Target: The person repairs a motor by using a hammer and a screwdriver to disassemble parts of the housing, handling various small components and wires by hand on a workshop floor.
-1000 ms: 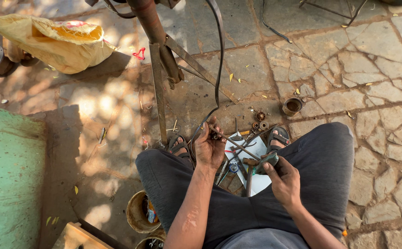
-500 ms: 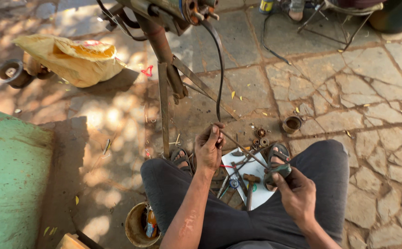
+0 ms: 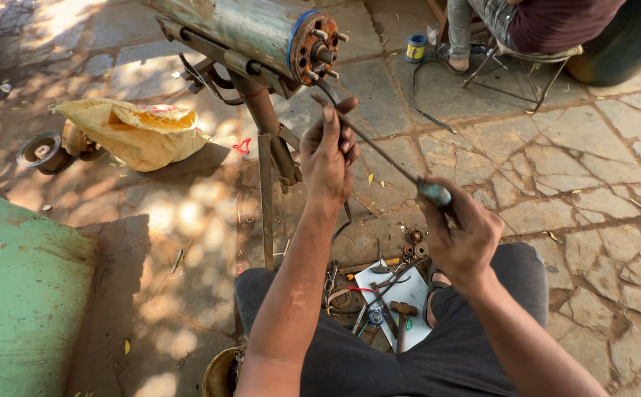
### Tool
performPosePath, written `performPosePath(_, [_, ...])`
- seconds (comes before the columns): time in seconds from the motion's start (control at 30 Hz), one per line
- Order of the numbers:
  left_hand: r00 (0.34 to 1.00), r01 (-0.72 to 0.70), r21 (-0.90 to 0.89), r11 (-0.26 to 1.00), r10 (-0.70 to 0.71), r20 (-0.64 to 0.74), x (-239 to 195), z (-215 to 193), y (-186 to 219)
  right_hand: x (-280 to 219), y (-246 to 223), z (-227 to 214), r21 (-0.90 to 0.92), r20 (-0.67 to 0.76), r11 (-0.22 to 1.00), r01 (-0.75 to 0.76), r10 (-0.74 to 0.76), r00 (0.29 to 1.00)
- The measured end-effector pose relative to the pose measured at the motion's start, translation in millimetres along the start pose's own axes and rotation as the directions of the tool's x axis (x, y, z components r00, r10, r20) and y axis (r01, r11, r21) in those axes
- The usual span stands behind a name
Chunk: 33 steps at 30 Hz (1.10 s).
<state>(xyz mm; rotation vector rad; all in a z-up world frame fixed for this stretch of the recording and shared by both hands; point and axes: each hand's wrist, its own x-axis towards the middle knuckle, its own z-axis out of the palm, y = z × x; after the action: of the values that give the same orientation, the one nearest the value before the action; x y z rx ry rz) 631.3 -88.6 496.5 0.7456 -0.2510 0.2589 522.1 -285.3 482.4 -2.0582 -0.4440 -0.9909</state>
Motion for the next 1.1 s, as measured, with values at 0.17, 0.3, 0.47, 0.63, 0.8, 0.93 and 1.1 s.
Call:
performPosePath(0.17, [0.998, 0.066, -0.005, 0.998, -0.066, -0.015, 19, 25, 2, 54, -13, 6, 0.014, 0.01, 0.986, 0.169, -0.169, 0.986])
performPosePath(0.3, [0.996, 0.078, -0.037, 0.996, -0.079, -0.03, 20, 21, -1, 75, -21, -1, -0.031, 0.127, 0.986, 0.162, -0.157, 0.979])
performPosePath(0.47, [0.996, 0.085, -0.161, 0.983, -0.085, 0.009, 26, 15, 2, 100, -18, -7, -0.369, 0.236, 0.754, 0.543, -0.489, 0.84])
performPosePath(0.63, [0.988, 0.145, -0.263, 0.954, -0.127, 0.086, 31, 25, 11, 117, -20, -19, -0.454, 0.315, 0.657, 0.601, -0.513, 0.799])
performPosePath(0.8, [0.987, 0.153, -0.152, 0.976, -0.144, 0.066, 38, 23, 8, 112, -19, -18, -0.337, 0.301, 0.873, 0.352, -0.254, 0.919])
performPosePath(0.93, [0.991, 0.124, -0.134, 0.983, -0.115, 0.073, 40, 20, 2, 99, -23, -13, -0.32, 0.326, 0.93, 0.184, -0.074, 0.943])
performPosePath(1.1, [0.989, 0.144, -0.208, 0.968, -0.131, 0.073, 44, 16, 4, 107, -25, -8, -0.317, 0.218, 0.835, 0.45, -0.398, 0.891])
